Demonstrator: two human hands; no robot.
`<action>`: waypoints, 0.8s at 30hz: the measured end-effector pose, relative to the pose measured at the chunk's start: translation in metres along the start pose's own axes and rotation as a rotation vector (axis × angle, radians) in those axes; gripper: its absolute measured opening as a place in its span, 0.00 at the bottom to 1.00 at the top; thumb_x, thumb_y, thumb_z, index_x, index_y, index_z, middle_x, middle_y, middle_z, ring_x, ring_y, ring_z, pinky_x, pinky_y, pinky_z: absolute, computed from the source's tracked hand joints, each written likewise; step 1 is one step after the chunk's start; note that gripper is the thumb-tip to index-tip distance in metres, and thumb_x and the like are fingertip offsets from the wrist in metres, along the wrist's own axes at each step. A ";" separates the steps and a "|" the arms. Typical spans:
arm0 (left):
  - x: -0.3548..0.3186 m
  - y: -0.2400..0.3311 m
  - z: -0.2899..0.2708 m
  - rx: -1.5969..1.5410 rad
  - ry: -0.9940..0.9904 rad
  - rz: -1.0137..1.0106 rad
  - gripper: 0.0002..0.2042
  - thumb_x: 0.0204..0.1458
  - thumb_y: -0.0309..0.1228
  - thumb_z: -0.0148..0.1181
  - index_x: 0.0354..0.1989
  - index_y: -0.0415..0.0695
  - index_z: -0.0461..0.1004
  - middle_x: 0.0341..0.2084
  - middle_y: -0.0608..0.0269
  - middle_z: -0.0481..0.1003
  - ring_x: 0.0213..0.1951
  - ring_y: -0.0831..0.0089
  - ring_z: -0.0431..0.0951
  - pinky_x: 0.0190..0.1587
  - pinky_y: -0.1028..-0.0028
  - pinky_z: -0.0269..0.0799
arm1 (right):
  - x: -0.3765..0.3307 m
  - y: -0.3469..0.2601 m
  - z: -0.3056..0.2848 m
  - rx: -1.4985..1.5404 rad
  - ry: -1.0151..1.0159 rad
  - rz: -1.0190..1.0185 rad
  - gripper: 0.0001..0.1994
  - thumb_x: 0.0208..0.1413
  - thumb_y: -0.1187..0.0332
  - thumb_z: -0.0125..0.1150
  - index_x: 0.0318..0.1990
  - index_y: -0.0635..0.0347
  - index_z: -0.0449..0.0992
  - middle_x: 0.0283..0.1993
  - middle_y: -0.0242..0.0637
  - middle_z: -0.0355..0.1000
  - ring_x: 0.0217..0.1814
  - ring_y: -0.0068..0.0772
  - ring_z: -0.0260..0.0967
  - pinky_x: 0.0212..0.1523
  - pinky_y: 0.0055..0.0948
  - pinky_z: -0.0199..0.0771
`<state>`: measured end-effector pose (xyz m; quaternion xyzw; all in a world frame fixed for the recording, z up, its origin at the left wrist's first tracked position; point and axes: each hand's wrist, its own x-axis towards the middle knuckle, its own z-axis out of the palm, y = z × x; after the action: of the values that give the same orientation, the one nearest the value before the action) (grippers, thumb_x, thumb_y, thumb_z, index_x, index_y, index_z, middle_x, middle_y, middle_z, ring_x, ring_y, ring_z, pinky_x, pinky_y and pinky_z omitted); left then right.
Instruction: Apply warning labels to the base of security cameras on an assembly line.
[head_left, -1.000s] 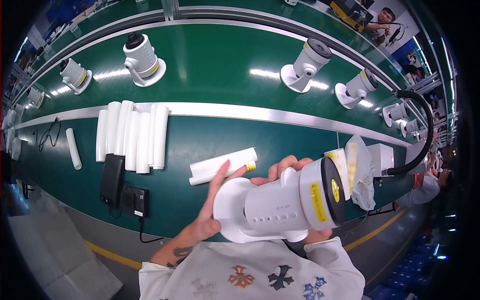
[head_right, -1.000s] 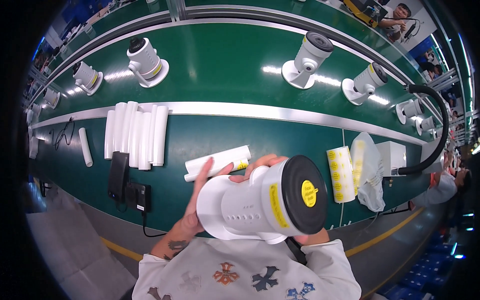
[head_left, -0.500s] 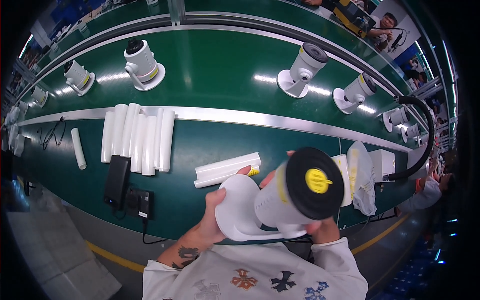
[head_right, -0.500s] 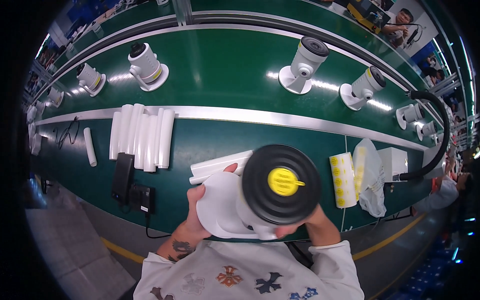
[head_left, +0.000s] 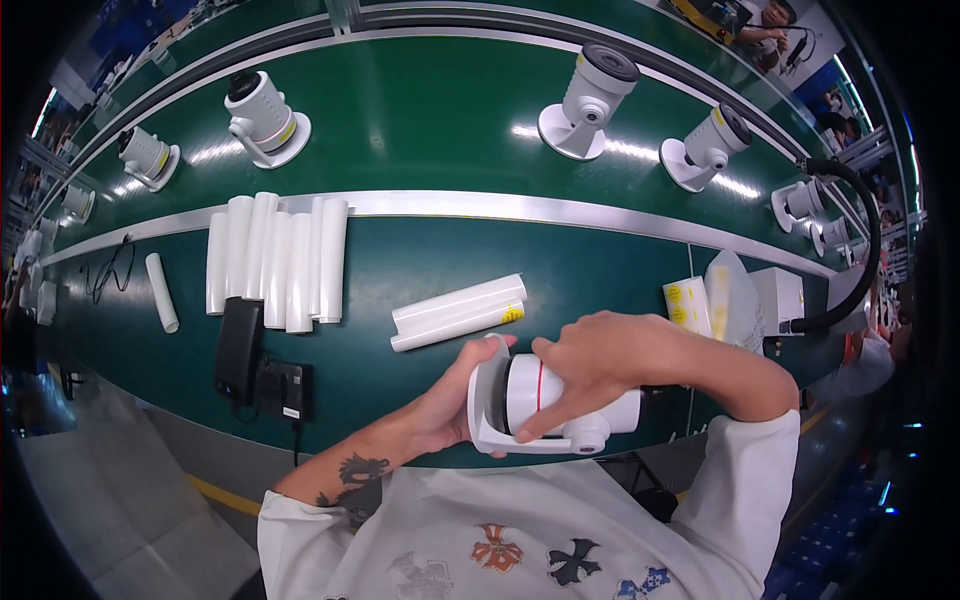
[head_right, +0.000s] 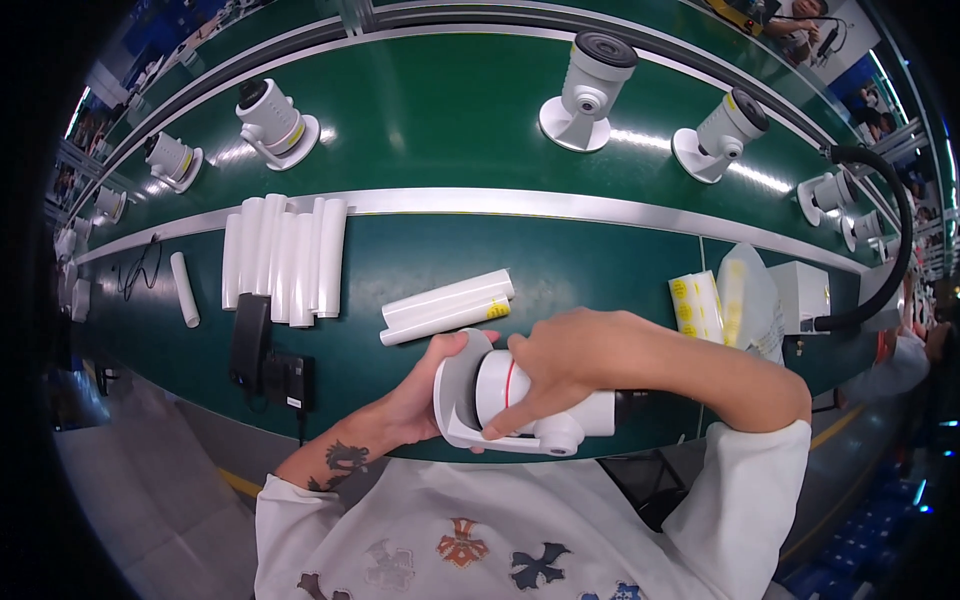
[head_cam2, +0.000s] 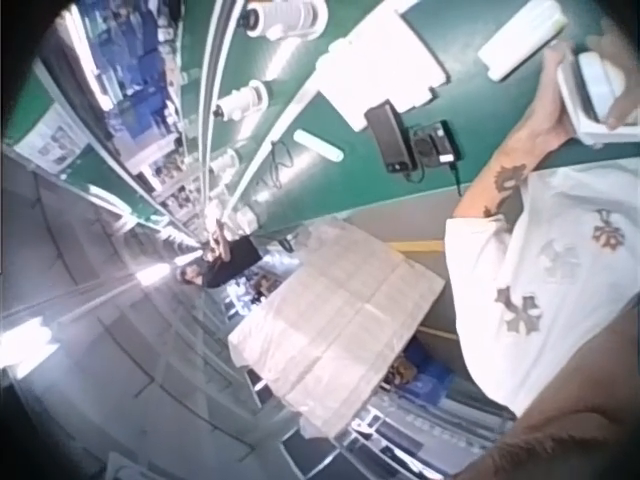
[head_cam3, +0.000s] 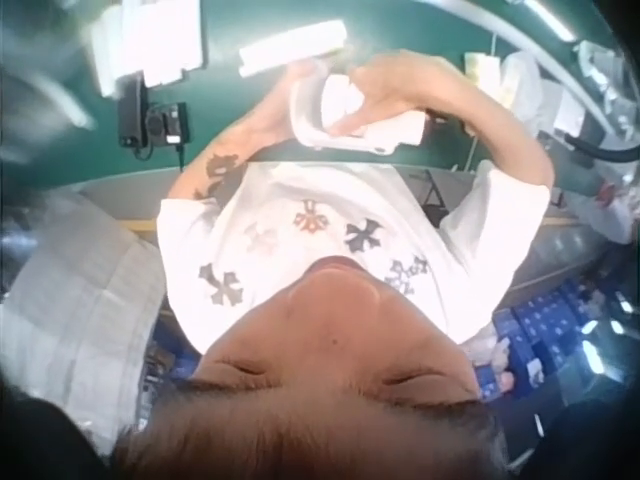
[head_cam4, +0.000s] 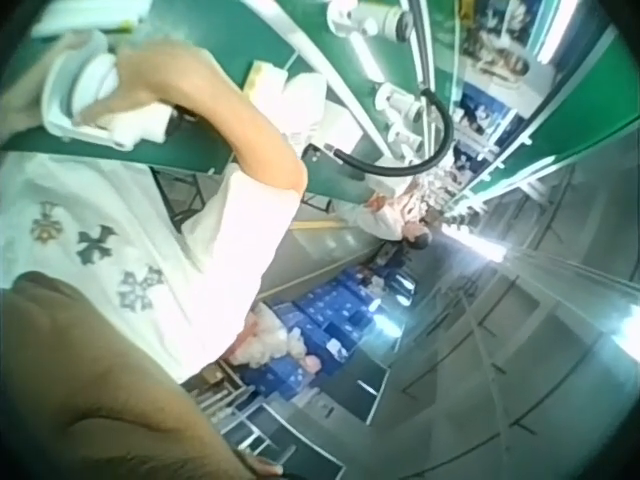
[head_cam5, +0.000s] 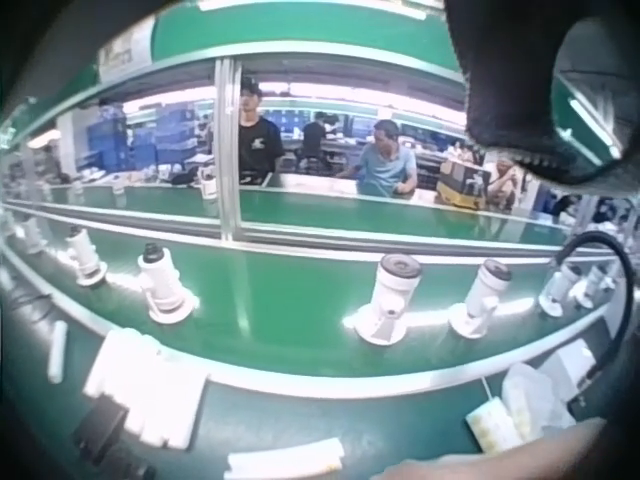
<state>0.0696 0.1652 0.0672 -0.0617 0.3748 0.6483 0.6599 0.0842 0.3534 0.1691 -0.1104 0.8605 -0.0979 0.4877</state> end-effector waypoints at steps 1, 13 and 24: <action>0.000 0.000 -0.003 0.004 -0.002 -0.002 0.34 0.59 0.60 0.37 0.70 0.55 0.49 0.65 0.54 0.56 0.62 0.55 0.65 0.56 0.54 0.71 | -0.002 -0.002 -0.006 -0.035 0.035 0.002 0.44 0.41 0.29 0.58 0.41 0.72 0.73 0.26 0.53 0.74 0.33 0.50 0.76 0.36 0.40 0.76; -0.016 0.076 -0.046 -0.136 0.225 0.975 0.38 0.59 0.63 0.28 0.69 0.45 0.48 0.65 0.48 0.55 0.62 0.45 0.62 0.54 0.40 0.68 | 0.026 0.004 -0.120 0.250 1.296 -0.405 0.34 0.33 0.53 0.71 0.47 0.69 0.73 0.38 0.47 0.74 0.40 0.40 0.74 0.42 0.32 0.73; 0.005 0.001 -0.090 1.509 0.876 1.000 0.29 0.45 0.40 0.69 0.55 0.40 0.70 0.53 0.50 0.71 0.61 0.47 0.62 0.63 0.55 0.56 | 0.179 0.024 -0.224 -0.056 1.176 0.051 0.35 0.33 0.48 0.75 0.50 0.58 0.75 0.48 0.50 0.75 0.49 0.51 0.74 0.52 0.43 0.75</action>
<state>0.0308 0.1181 0.0002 0.3041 0.8801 0.3642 -0.0176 -0.2004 0.3387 0.1288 -0.0295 0.9910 -0.1083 -0.0725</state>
